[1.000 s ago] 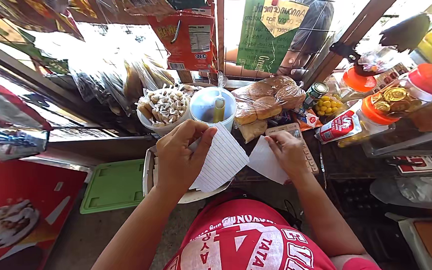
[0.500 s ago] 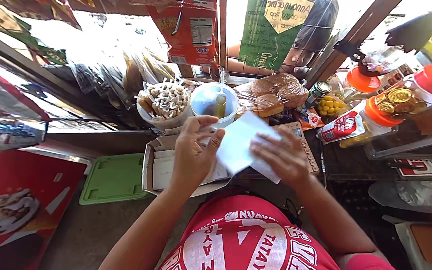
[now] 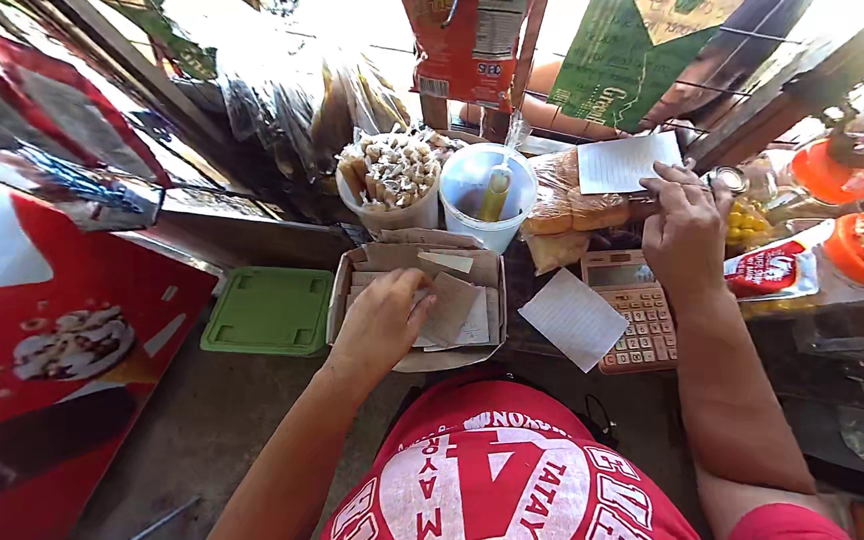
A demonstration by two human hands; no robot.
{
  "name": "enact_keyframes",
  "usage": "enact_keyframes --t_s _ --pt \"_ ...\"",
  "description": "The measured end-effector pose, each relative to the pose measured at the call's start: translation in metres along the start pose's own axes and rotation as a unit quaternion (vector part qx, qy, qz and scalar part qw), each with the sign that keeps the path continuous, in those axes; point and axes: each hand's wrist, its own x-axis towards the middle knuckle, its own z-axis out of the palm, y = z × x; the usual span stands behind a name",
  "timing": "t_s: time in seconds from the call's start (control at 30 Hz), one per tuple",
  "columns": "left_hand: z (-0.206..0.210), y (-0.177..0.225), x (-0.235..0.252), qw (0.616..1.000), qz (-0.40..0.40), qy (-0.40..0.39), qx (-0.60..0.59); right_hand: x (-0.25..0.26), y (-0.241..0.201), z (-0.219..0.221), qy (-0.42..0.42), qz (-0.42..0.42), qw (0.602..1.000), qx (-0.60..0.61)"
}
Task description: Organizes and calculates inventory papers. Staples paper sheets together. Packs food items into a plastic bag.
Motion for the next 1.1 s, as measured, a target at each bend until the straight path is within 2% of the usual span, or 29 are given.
enact_keyframes --t_s 0.03,0.1,0.17,0.27,0.37,0.43,0.6,0.77,0.87,0.93,1.0,1.03,1.1 --pt "0.005 0.0 0.002 1.0 -0.024 -0.015 0.009 -0.01 -0.004 -0.01 0.004 0.006 1.0 0.009" --pt "0.013 0.004 0.007 0.998 -0.056 -0.031 0.026 -0.036 -0.014 -0.027 -0.041 -0.002 0.999 0.022" --pt "0.017 0.01 0.01 0.995 -0.069 -0.042 0.055 -0.066 -0.022 -0.029 -0.118 -0.065 0.99 0.051" --pt "0.02 0.014 0.012 0.994 -0.064 -0.032 0.081 -0.113 -0.031 -0.018 -0.24 -0.142 0.958 0.07" --pt "0.02 0.013 0.013 0.996 -0.053 -0.003 0.072 -0.141 -0.039 -0.017 -0.275 -0.154 0.948 0.039" --pt "0.021 0.01 0.01 0.997 -0.038 0.027 0.057 -0.15 -0.043 -0.015 -0.27 -0.154 0.95 0.011" --pt "0.021 0.005 0.004 0.996 -0.014 0.077 -0.039 -0.16 -0.048 -0.002 -0.182 -0.144 0.973 -0.013" --pt "0.018 0.001 0.001 0.989 -0.058 0.084 -0.108 -0.157 -0.048 -0.018 -0.143 -0.151 0.968 0.139" --pt "0.019 0.003 -0.003 0.99 -0.054 0.107 -0.077 -0.143 -0.055 -0.033 -0.135 -0.122 0.952 0.247" --pt "0.019 0.014 -0.011 0.987 0.004 0.158 -0.026 -0.13 -0.061 -0.032 -0.136 -0.111 0.949 0.263" --pt "0.023 0.033 -0.019 0.972 0.113 0.208 -0.01 -0.114 -0.066 -0.019 -0.159 -0.12 0.948 0.249" --pt "0.029 0.043 -0.024 0.964 0.173 0.201 -0.03 -0.104 -0.068 -0.009 -0.183 -0.125 0.943 0.247" --pt "0.045 0.06 -0.025 0.946 0.292 0.097 -0.101 -0.083 -0.068 0.011 -0.242 -0.146 0.932 0.229"
